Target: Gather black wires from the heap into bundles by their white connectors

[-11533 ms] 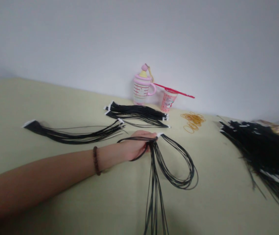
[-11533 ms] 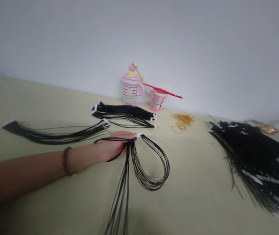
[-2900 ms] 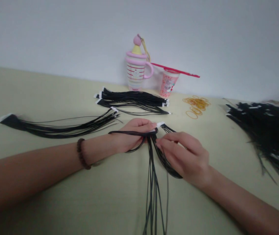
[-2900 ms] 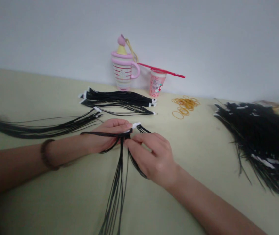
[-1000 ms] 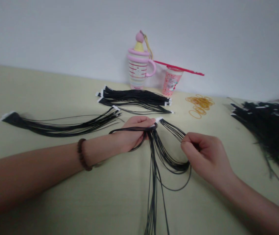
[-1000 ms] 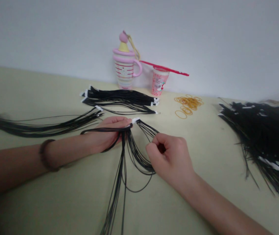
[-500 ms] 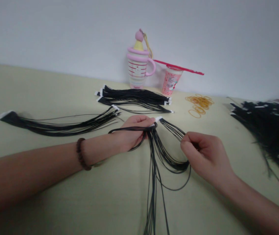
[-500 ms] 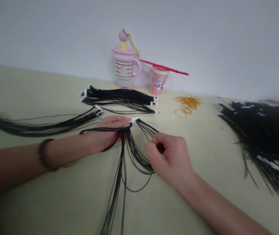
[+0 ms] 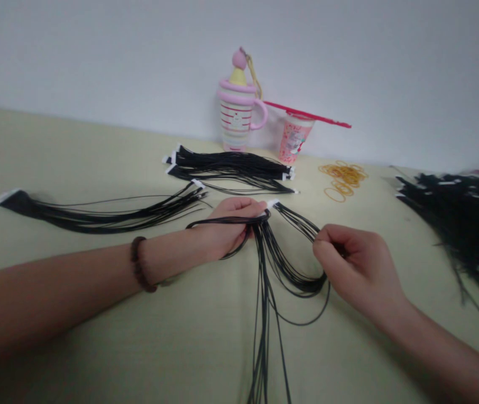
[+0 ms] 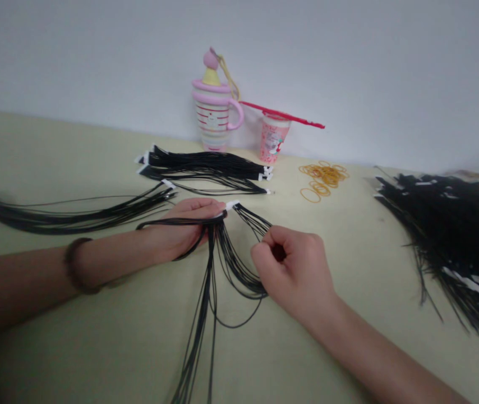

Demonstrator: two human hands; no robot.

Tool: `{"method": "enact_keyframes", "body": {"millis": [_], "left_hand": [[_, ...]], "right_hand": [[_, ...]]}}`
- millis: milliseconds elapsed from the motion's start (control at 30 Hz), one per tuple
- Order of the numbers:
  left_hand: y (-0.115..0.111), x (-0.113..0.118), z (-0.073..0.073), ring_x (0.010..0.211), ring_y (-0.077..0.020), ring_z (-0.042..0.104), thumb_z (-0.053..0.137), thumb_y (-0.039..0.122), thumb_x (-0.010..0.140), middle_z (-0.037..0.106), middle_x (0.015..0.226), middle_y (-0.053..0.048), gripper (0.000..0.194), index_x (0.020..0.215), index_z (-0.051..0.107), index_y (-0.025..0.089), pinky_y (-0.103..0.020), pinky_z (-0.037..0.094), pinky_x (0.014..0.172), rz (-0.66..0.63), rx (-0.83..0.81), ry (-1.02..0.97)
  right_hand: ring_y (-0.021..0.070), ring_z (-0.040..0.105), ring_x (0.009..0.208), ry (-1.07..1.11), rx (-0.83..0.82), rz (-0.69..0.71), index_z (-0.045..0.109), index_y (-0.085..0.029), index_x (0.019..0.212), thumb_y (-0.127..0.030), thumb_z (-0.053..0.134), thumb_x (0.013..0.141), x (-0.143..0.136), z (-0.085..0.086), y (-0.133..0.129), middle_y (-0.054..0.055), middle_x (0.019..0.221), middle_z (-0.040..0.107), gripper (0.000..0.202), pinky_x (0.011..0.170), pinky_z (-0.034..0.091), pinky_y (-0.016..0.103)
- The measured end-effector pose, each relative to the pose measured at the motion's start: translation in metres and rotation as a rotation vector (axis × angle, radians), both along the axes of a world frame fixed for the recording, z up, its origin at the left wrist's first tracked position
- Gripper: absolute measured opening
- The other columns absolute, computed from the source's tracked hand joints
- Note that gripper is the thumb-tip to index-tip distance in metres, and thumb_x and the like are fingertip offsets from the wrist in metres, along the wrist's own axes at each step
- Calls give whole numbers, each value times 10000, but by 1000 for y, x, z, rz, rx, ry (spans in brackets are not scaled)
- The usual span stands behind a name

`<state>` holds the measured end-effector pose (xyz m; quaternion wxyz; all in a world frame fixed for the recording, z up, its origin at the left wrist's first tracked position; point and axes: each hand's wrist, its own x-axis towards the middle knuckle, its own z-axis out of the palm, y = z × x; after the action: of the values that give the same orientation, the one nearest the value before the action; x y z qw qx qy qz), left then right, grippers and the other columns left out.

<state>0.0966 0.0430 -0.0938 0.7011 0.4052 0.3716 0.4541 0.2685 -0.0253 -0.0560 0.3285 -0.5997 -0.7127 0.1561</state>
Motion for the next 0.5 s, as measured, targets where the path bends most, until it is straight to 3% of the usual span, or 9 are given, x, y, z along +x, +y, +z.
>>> {"method": "enact_keyframes", "body": {"millis": [500], "left_hand": [[1, -2, -3, 523, -50, 472, 665, 258, 692, 527, 613, 19, 169, 685, 583, 110, -170, 335, 486, -20, 33, -23]], "right_hand": [[70, 336, 395, -2, 9, 22, 412, -184, 477, -216, 452, 681, -1, -3, -1, -45, 414, 353, 211, 393, 242, 203]]}}
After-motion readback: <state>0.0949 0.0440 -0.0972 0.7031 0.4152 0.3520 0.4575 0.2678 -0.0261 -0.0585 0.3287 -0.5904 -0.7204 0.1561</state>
